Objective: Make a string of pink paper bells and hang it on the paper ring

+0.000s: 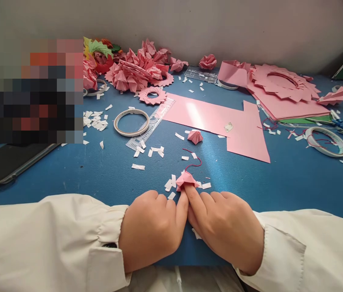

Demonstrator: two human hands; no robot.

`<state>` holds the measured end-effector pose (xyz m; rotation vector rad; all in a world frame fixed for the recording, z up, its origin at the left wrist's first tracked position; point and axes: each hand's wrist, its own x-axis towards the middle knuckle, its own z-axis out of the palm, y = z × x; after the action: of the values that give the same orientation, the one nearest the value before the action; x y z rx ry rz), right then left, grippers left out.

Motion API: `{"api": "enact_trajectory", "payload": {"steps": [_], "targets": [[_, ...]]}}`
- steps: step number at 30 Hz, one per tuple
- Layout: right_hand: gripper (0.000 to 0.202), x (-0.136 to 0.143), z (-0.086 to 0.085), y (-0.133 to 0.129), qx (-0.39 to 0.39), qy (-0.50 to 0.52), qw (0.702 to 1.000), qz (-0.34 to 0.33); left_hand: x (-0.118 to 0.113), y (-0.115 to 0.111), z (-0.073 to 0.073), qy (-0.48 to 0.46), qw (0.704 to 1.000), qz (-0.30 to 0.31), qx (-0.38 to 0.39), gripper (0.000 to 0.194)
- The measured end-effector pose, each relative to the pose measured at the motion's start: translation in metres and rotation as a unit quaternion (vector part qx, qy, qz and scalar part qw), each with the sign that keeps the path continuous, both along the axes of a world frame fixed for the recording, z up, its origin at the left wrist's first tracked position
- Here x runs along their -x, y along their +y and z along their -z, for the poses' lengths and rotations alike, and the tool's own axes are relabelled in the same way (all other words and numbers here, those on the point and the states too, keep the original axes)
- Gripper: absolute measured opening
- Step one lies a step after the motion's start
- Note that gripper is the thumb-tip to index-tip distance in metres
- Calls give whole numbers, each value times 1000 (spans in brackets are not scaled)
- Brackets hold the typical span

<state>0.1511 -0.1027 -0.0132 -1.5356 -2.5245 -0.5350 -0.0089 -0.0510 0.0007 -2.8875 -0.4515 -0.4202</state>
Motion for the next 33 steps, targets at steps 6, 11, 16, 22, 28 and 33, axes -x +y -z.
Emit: {"api": "enact_trajectory", "payload": {"steps": [6, 11, 16, 22, 28, 33], "targets": [[32, 1, 1, 1, 4, 3, 1000, 3, -1, 1, -1, -7, 1000, -1, -3, 30], [33, 1, 0, 0, 2, 1, 1000, 3, -1, 1, -1, -4, 1000, -3, -5, 29], [36, -1, 1, 2, -8, 10, 1000, 1, 0, 2, 0, -5, 1000, -3, -8, 29], [30, -3, 2, 0, -39, 23, 998, -50, 2, -1, 1, -16, 1000, -15, 4, 26], [27, -17, -8, 3, -61, 104, 979, -162, 3, 4, 2, -29, 999, -21, 12, 19], [19, -36, -7, 32, -75, 203, 973, -77, 8, 15, -3, -78, 997, -12, -13, 15]]}}
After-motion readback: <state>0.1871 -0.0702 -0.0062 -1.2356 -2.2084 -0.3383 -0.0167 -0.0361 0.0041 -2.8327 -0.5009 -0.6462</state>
